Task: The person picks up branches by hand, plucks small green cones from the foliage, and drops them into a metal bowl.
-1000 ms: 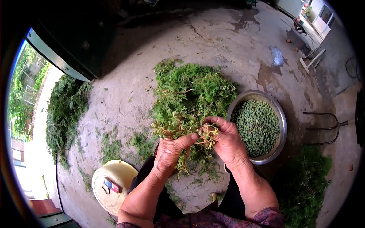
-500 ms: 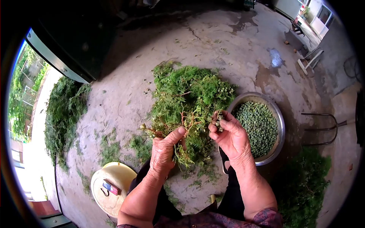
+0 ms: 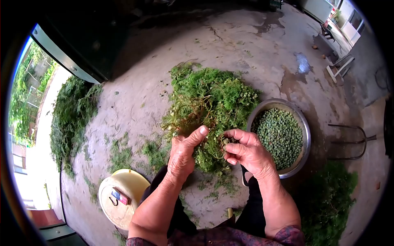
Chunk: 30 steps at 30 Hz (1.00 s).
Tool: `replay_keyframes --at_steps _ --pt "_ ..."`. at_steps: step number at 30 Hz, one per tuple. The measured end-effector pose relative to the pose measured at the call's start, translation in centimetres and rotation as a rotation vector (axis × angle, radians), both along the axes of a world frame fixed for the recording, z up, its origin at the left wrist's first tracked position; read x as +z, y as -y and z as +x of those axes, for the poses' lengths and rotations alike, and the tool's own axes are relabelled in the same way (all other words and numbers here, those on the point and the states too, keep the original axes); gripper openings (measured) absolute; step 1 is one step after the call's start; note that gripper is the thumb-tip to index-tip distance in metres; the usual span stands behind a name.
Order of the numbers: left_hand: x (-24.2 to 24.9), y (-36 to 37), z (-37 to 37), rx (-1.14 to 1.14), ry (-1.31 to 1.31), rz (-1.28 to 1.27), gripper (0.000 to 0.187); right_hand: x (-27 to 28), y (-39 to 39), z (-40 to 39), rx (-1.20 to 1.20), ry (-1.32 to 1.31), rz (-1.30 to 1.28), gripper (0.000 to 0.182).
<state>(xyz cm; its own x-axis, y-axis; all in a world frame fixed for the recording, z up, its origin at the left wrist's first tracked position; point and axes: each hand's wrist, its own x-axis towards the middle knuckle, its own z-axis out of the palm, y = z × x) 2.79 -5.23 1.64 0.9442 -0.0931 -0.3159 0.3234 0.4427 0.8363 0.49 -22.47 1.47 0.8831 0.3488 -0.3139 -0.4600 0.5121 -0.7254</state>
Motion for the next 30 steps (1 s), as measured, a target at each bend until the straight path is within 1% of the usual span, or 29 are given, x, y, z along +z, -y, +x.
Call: replay_keyframes --at_steps 1,3,5,6,8,9,11,12,13,15,16,19,20,21,24,25,26,27,28,30 --pt "0.1 0.2 -0.2 -0.048 0.041 -0.001 0.035 0.0 -0.1 0.0 0.023 -0.013 -0.041 0.023" --pt "-0.2 -0.2 -0.4 -0.164 -0.11 0.318 0.025 -0.1 -0.3 0.1 0.078 0.033 -0.098 0.025" --pt "-0.8 0.2 -0.9 -0.185 -0.006 0.363 0.025 -0.4 -0.7 0.2 0.09 0.049 -0.153 0.026" --pt "-0.7 0.6 -0.9 -0.132 -0.021 0.313 0.023 -0.5 -0.7 0.2 0.11 0.053 -0.237 0.024" --pt "-0.4 1.1 -0.9 -0.026 -0.049 0.213 0.019 -0.6 -0.9 0.2 0.05 -0.003 -0.234 0.022" --pt "-0.6 1.0 -0.8 -0.02 -0.064 0.221 0.018 -0.6 -0.9 0.1 0.021 -0.03 -0.233 0.021" --pt "-1.0 0.5 -0.5 -0.007 -0.091 0.236 0.015 -1.1 -0.6 0.1 -0.03 -0.031 -0.124 0.02" --pt "-0.9 0.4 -0.4 0.004 -0.107 0.173 0.012 -1.2 -0.4 0.3 -0.037 -0.024 -0.055 0.02" --pt "-0.9 0.4 -0.2 0.036 -0.125 0.129 0.013 -1.2 -0.1 0.4 -0.046 -0.017 0.013 0.02" --pt "-1.3 0.3 0.1 0.101 -0.159 0.043 0.015 -1.0 0.1 0.5 -0.056 -0.025 0.067 0.02" --pt "-1.3 0.4 0.1 0.165 -0.125 0.095 0.02 -0.9 0.0 0.6 -0.073 -0.026 0.088 0.02" --pt "-0.2 -0.3 0.0 0.07 -0.085 0.175 0.023 -0.8 0.2 0.5 -0.078 -0.023 0.126 0.02" --pt "-0.9 -0.2 0.0 0.069 -0.077 0.118 0.024 -0.8 0.3 0.5 -0.083 -0.017 0.129 0.021" --pt "-1.0 -0.1 -0.1 0.064 -0.082 0.116 0.024 -0.9 0.4 0.5 -0.09 -0.011 0.134 0.022" --pt "-1.1 -0.3 0.0 0.038 -0.114 0.115 0.025 -0.7 2.4 0.9 -0.212 0.004 0.142 0.02" --pt "-0.7 -0.3 0.0 0.034 -0.154 0.137 0.025 -1.0 3.7 1.1 -0.287 0.021 0.099 0.016" --pt "0.0 -0.3 0.0 0.03 -0.195 0.157 0.024 -1.1 5.3 1.3 -0.401 -0.004 -0.014 0.014" --pt "0.4 -0.3 0.0 0.024 -0.236 0.178 0.025 -1.6 6.7 1.4 -0.533 0.009 -0.139 0.017" --pt "0.1 -0.2 0.0 0.048 -0.224 0.155 0.023 -2.8 8.6 1.1 -0.685 0.013 -0.294 0.023" --pt "-0.7 0.1 -0.1 0.095 -0.2 0.106 0.021 -2.5 10.6 0.6 -0.938 -0.132 -0.637 0.043"
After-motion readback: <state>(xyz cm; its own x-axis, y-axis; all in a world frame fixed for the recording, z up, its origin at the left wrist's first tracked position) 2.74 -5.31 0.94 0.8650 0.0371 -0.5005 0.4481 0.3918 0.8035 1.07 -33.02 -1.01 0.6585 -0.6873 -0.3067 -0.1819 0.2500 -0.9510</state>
